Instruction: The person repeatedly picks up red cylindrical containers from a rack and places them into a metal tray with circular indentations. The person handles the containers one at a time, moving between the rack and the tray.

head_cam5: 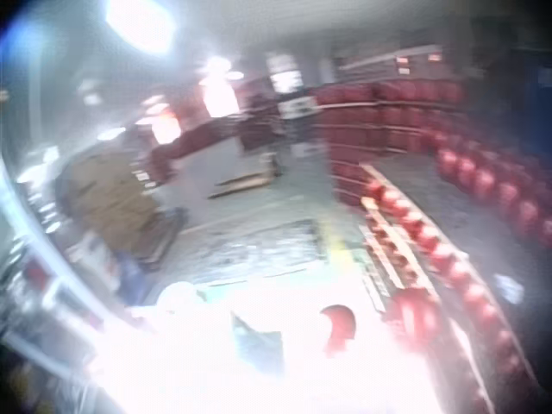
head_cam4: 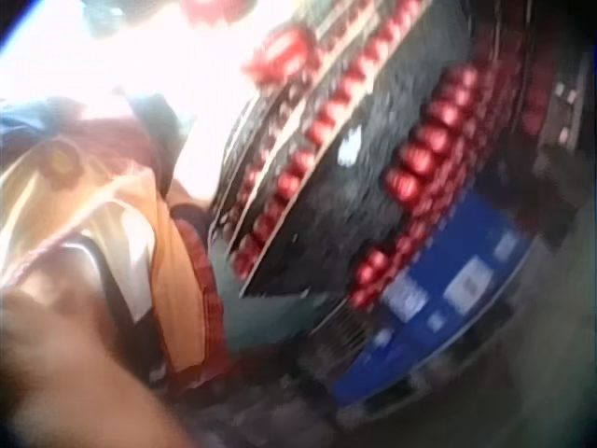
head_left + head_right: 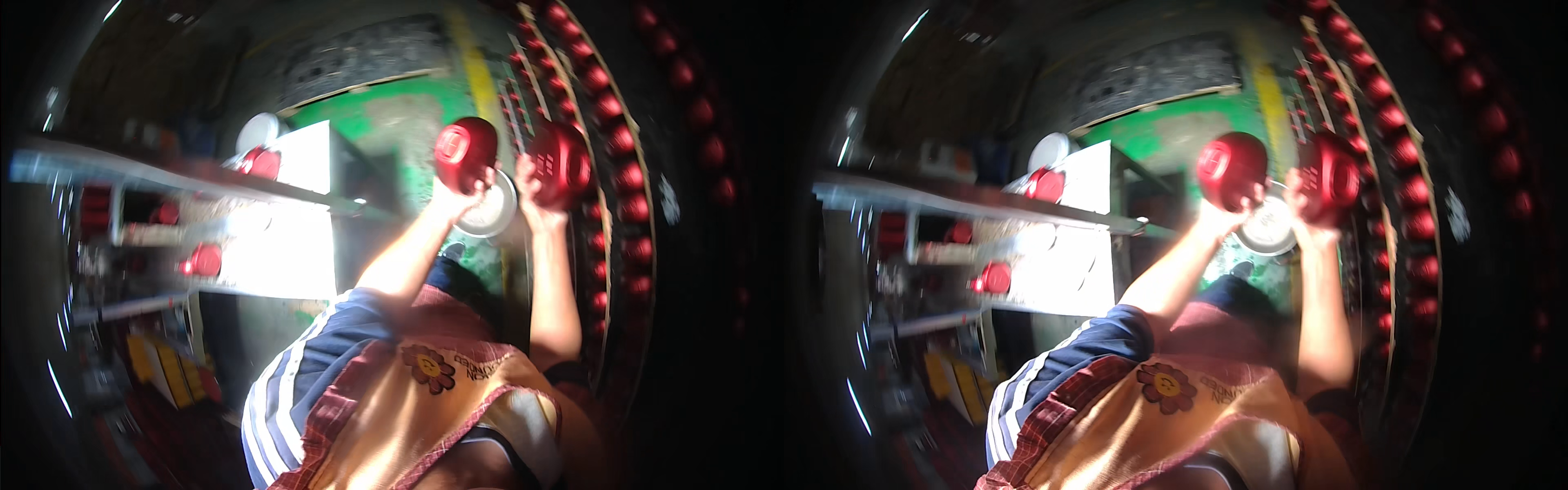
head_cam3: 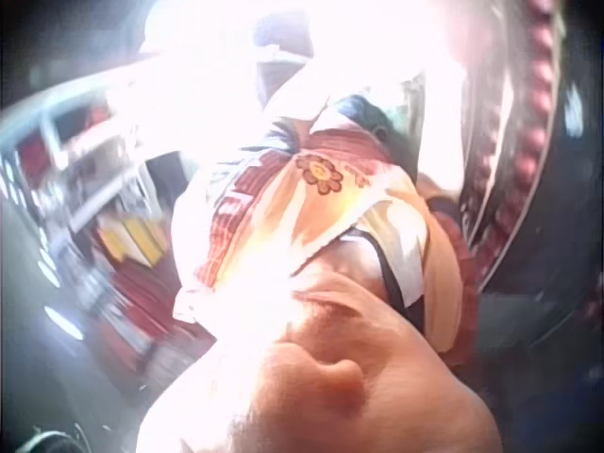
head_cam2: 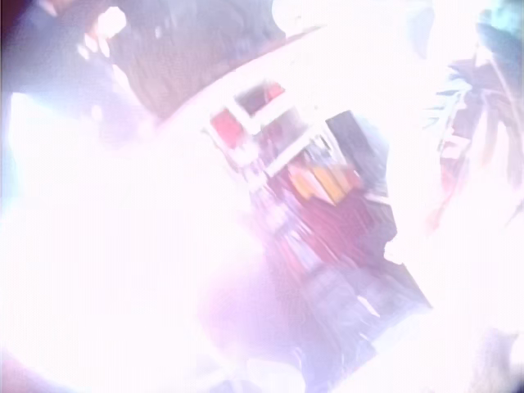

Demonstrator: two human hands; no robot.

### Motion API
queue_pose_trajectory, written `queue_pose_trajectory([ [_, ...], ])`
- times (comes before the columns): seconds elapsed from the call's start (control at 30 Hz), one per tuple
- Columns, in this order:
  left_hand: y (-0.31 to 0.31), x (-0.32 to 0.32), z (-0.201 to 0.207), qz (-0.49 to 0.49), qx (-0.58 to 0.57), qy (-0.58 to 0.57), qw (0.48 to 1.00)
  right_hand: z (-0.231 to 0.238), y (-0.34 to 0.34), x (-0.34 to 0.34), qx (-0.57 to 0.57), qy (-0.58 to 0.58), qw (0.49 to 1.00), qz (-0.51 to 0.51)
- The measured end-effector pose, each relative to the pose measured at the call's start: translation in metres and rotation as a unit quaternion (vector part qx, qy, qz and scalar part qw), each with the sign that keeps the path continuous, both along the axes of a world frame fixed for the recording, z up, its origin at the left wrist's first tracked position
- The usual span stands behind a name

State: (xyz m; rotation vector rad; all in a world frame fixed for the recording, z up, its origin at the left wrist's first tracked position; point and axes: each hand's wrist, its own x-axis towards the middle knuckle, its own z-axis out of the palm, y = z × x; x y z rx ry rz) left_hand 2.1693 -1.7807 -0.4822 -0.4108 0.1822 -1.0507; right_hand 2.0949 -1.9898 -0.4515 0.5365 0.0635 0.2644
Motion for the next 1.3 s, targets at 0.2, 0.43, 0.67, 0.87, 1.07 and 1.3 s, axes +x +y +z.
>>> queue_pose_trajectory([
  [0.2, 0.070, -0.068, 0.018, 0.044, 0.086, -0.029, 0.995, -0.015, 0.018, -0.036, -0.139, -0.082, 0.987, 0.026],
  [0.43, 0.266, -0.196, 0.046, 0.117, 0.438, -0.210, 0.866, -0.039, 0.105, -0.136, -0.266, -0.042, 0.959, 0.091],
  [0.67, 0.519, -0.236, 0.090, 0.161, 0.895, -0.264, 0.323, 0.028, 0.319, -0.125, -0.638, -0.060, 0.767, 0.012],
  [0.87, 0.584, -0.171, 0.052, 0.210, 0.946, -0.234, -0.076, 0.036, 0.556, -0.061, -0.896, -0.186, 0.354, -0.195],
  [1.07, 0.558, -0.151, 0.007, 0.166, 0.951, -0.257, -0.032, -0.029, 0.655, -0.023, -0.947, -0.202, 0.170, -0.183],
  [1.3, 0.541, -0.180, 0.056, 0.287, 0.893, -0.339, -0.072, 0.018, 0.607, -0.026, -0.932, -0.247, 0.232, -0.128],
])
